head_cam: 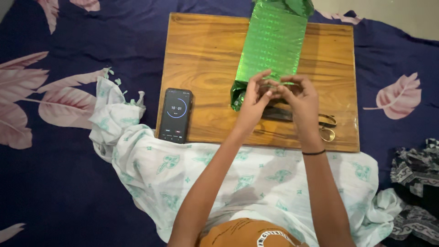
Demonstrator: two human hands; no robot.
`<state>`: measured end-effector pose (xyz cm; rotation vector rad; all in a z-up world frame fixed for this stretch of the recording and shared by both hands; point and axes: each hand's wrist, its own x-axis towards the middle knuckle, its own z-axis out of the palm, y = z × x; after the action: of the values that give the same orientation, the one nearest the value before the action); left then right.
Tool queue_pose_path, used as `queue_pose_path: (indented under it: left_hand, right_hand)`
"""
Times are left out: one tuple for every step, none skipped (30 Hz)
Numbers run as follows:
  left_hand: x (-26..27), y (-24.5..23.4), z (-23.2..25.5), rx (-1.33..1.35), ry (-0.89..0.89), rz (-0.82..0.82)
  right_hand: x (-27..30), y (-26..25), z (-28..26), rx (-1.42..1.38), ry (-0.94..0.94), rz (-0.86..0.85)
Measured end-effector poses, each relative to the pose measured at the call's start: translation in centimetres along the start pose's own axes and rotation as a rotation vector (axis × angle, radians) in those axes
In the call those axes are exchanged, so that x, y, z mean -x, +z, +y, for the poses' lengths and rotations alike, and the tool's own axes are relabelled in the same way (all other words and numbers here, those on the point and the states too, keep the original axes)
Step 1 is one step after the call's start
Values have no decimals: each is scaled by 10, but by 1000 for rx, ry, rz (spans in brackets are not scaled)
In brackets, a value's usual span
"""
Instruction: The person wraps a rectangular item in green bubble wrap on a wooden board. They fold the paper, apply clear tape to seal the edges, and use scissors to trim excess paper.
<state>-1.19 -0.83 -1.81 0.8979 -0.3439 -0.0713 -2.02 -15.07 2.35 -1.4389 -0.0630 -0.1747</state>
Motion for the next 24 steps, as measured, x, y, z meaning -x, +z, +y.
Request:
queue_pose_path:
  left_hand:
    - [5,0,1,-14,7,7]
    - [9,-1,1,-28,15,15]
    - [13,-2,2,-42,21,20]
    - [17,-3,2,-51,6,35]
    - [21,-5,2,-59,-12,52]
    - [25,-7,2,-68,-29,69]
    - [28,-8,1,-44,-47,80]
    - [32,-9,0,-20,-65,91]
    - [36,-9,-1,4,-85,102]
    - [40,-7,-1,-7,-77,111]
    - [45,-7,1,-25,-66,125]
    - [51,-8,4,-43,-56,138]
    - [57,-10,9,-14,-98,152]
    - [65,-11,15,15,-139,165]
    - [73,-9,17,53,-184,172]
    - [81,-10,22,46,-196,195]
    - [88,-12,27,43,-211,210]
    - [91,-12,30,40,-226,225]
    - [90,-11,32,-21,-181,285]
    - [89,-12,34,-81,-136,345]
    - [89,-13,37,-145,-93,407]
    - [87,-18,40,-480,-17,417]
    - [84,-23,43,-809,57,416]
    - [81,-29,45,-1137,135,406]
  right_hand:
    - [4,3,-3,32,4,-1]
    - [6,6,-5,59,13,0]
    - [8,9,-5,85,20,4]
    - [9,11,-5,111,28,7]
    - [11,12,-4,91,60,16]
    - [13,13,-3,72,92,26]
    - [15,13,-1,54,126,34]
    - [16,13,1,55,120,12]
    - [18,12,2,56,115,-8]
    - [20,10,3,58,110,-29]
    - [23,9,4,112,95,-69]
    - [26,7,4,167,79,-109]
    - [27,8,5,219,59,-153]
    - [29,10,9,183,83,-153]
    - [32,10,13,154,109,-145]
    - [35,9,17,125,134,-137]
    - [37,10,23,114,98,-102]
    - [39,13,29,103,63,-66]
    - [39,16,34,89,27,-37]
    - [40,16,36,80,6,22]
    - [42,17,37,68,-12,81]
    - [43,20,39,56,-30,140]
    - [44,20,38,94,-56,141]
    - [44,20,35,131,-81,143]
